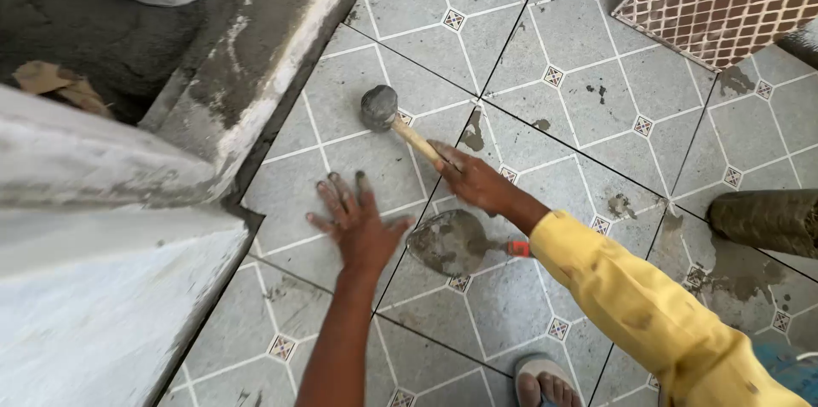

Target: Apply mortar and position floor tiles using a mallet and trowel.

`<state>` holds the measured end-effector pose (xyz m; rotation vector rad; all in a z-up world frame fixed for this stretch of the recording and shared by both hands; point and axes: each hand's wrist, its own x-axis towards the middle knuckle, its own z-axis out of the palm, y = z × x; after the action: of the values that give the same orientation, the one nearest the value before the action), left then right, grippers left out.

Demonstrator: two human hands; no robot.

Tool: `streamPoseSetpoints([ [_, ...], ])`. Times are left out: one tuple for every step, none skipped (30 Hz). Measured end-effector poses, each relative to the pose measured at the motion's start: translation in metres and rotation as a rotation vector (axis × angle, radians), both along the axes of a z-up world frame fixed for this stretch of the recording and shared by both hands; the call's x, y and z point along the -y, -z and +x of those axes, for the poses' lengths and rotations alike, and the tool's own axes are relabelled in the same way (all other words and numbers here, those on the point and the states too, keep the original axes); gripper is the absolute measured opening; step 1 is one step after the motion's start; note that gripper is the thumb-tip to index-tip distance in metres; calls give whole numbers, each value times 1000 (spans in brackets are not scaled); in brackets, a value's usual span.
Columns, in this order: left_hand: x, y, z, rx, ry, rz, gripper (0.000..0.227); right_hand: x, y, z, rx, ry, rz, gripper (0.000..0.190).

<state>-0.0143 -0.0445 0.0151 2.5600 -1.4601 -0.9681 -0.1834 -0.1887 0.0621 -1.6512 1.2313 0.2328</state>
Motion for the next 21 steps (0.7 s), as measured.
streamPoseSetpoints([
  [16, -4, -7, -44, -61, 61, 127, 2, 18, -12, 151, -83, -173, 57],
  [32, -8, -15, -87, -123, 123, 137, 4, 37, -23, 302, -167, -345, 56],
  [34, 0, -16, -94, -124, 140, 137, 6, 24, -17, 296, -167, -327, 56],
  [35, 7, -18, -89, -130, 136, 141, 8, 10, -11, 206, -165, -263, 57],
  [38, 12, -17, -76, -132, 124, 145, 12, -5, -3, 122, -161, -206, 59],
  [42, 5, -17, -76, -130, 134, 145, 14, 0, -4, 122, -158, -197, 59],
  [46, -3, -17, -92, -129, 188, 148, 17, 6, -4, 231, -200, -352, 56],
  [50, -10, -16, -108, -129, 242, 151, 19, 11, -4, 340, -243, -507, 52],
  [53, -5, -19, -109, -127, 255, 151, 26, 5, 5, 339, -238, -495, 52],
  [55, -1, -21, -95, -152, 267, 149, 33, -1, 14, 65, -299, -351, 56],
  [58, 3, -22, -81, -176, 272, 147, 41, -7, 23, -207, -356, -209, 61],
  [57, 2, -23, -81, -173, 278, 147, 43, -6, 21, -207, -353, -203, 61],
  [59, 0, -24, -97, -192, 273, 148, 47, -5, 19, -51, -308, -281, 58],
  [61, -1, -24, -113, -211, 268, 149, 51, -4, 18, 105, -261, -358, 56],
  [60, 2, -24, -117, -208, 278, 149, 50, 3, 16, 100, -259, -348, 56],
  [58, 4, -24, -101, -209, 237, 147, 48, 10, 14, 80, -267, -362, 56],
  [58, 6, -23, -83, -222, 187, 146, 49, 16, 15, 65, -287, -386, 56],
  [56, 1, -26, -85, -232, 187, 146, 50, 10, 15, 66, -297, -385, 56],
  [59, -2, -26, -100, -237, 205, 147, 55, 4, 19, 141, -251, -367, 54],
  [61, -5, -24, -116, -243, 223, 147, 59, -1, 23, 217, -207, -348, 53],
  [59, -4, -25, -109, -260, 237, 147, 54, 2, 25, 228, -220, -332, 53],
])
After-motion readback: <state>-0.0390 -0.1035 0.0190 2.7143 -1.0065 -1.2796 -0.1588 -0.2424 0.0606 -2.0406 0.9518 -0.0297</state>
